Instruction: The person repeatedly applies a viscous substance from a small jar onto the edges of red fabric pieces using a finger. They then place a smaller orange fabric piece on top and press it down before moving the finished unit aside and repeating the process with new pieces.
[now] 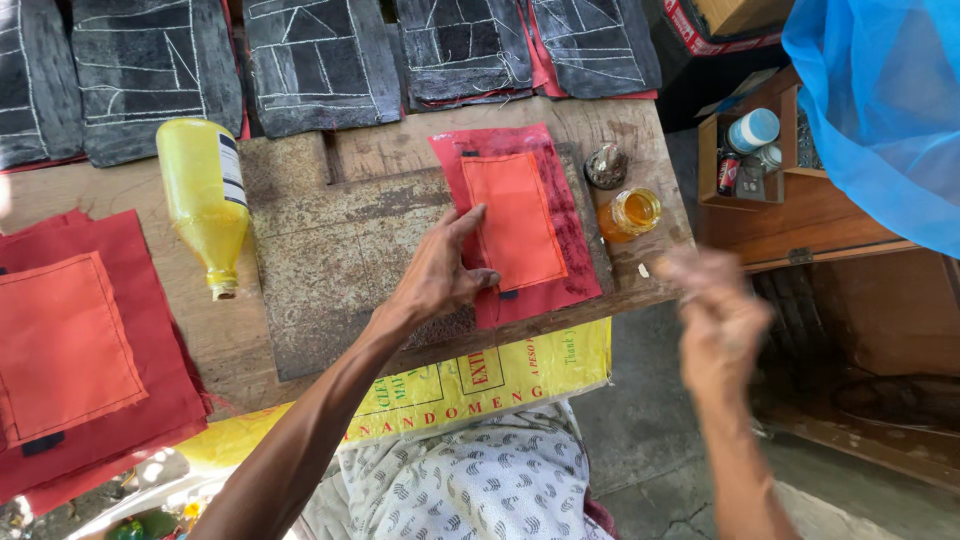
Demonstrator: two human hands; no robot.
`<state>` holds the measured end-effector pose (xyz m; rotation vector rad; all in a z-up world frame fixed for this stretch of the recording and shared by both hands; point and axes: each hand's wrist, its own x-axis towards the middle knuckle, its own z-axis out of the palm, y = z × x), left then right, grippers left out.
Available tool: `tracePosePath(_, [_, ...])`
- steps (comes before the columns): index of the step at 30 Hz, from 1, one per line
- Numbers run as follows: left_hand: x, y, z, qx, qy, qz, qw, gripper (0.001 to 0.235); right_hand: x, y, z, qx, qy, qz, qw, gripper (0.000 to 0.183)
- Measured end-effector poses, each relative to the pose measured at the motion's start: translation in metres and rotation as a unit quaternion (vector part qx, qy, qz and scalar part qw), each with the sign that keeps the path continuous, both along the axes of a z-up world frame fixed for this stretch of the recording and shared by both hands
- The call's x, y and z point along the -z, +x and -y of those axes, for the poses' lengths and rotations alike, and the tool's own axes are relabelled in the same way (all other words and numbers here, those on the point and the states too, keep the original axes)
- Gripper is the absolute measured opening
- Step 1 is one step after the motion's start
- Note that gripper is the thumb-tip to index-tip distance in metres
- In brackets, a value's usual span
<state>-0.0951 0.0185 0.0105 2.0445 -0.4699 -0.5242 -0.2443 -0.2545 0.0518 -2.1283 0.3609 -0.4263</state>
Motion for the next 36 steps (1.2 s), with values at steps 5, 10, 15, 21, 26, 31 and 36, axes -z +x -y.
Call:
tracePosePath(5, [-0.009,-0.001,-0.001,0.010,-0.044,-0.046,0.998,0.094,0.069,-0.043,-0.045,-0.141,0.387,-0.096,0.906,0.091])
tracePosePath(10, [-0.006,-0.005,0.002,0.041,0.032,0.062,0.997,0.100,0.095,-0.044,-0.050,-0.126,0.441,-0.124,0.880,0.106])
tracePosePath(15, [0.004,-0.008,-0.005,0.043,0.020,0.084,0.995,0.094,0.096,-0.047,-0.087,-0.204,0.216,-0.205,0.933,0.099])
tracePosePath(21, [0.009,0.003,-0.013,0.007,-0.005,0.111,0.994,0.061,0.090,-0.037,-0.118,-0.144,0.516,-0.073,0.841,0.100])
tracePosePath(26, [0.010,0.006,-0.020,0.004,0.000,0.110,0.994,0.056,0.083,-0.032,-0.117,-0.198,0.079,-0.126,0.969,0.099])
tracePosePath(31, [0.006,0.012,-0.019,-0.005,-0.019,0.091,0.996,0.060,0.070,-0.016,-0.113,-0.177,0.162,-0.172,0.955,0.099])
tracePosePath(36, [0.014,0.011,-0.020,0.001,-0.023,0.098,0.995,0.061,0.069,-0.019,-0.116,-0.184,-0.118,-0.257,0.941,0.099])
